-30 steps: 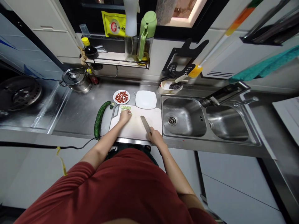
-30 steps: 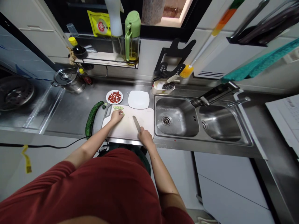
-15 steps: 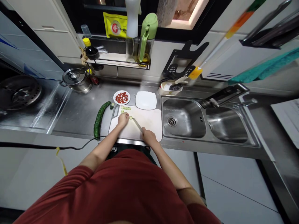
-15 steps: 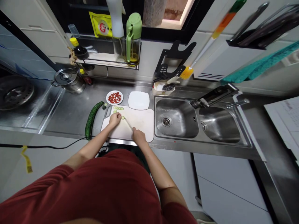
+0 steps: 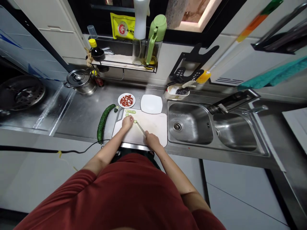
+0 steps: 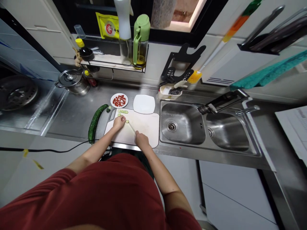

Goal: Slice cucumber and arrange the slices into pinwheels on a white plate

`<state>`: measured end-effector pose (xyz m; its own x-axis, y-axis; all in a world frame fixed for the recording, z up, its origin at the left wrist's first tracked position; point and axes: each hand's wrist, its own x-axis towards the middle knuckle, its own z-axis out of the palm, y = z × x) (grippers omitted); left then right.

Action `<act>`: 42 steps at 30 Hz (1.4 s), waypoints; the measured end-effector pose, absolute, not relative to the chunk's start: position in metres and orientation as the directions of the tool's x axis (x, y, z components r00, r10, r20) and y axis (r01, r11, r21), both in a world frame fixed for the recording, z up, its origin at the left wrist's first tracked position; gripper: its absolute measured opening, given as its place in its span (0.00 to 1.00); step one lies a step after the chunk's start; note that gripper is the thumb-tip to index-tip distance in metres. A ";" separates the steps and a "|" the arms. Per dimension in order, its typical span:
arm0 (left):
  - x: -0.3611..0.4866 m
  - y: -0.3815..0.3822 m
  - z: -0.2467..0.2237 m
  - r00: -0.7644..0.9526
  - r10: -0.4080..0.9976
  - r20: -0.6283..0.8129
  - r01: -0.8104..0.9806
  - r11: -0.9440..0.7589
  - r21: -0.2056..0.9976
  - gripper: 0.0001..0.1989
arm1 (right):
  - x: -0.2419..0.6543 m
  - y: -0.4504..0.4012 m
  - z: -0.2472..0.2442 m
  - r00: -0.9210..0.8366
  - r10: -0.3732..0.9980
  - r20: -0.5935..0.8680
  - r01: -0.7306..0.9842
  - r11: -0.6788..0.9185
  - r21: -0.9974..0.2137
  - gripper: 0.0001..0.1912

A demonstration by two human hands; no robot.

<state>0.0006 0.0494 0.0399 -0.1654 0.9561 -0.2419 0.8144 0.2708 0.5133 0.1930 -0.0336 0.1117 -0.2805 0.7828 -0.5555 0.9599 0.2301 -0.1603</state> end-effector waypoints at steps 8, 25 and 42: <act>0.001 0.050 0.039 -0.180 0.954 -0.239 0.818 0.280 0.502 0.07 | 0.188 -0.031 0.107 -0.283 0.771 -0.570 0.959 0.229 -0.168 0.18; 0.001 0.052 0.041 -0.181 0.948 -0.263 0.819 0.293 0.494 0.07 | 0.181 -0.016 0.103 -0.316 0.759 -0.569 0.949 0.252 -0.191 0.18; 0.000 0.053 0.041 -0.174 0.949 -0.262 0.817 0.287 0.500 0.06 | 0.179 -0.014 0.104 -0.316 0.766 -0.560 0.949 0.267 -0.171 0.18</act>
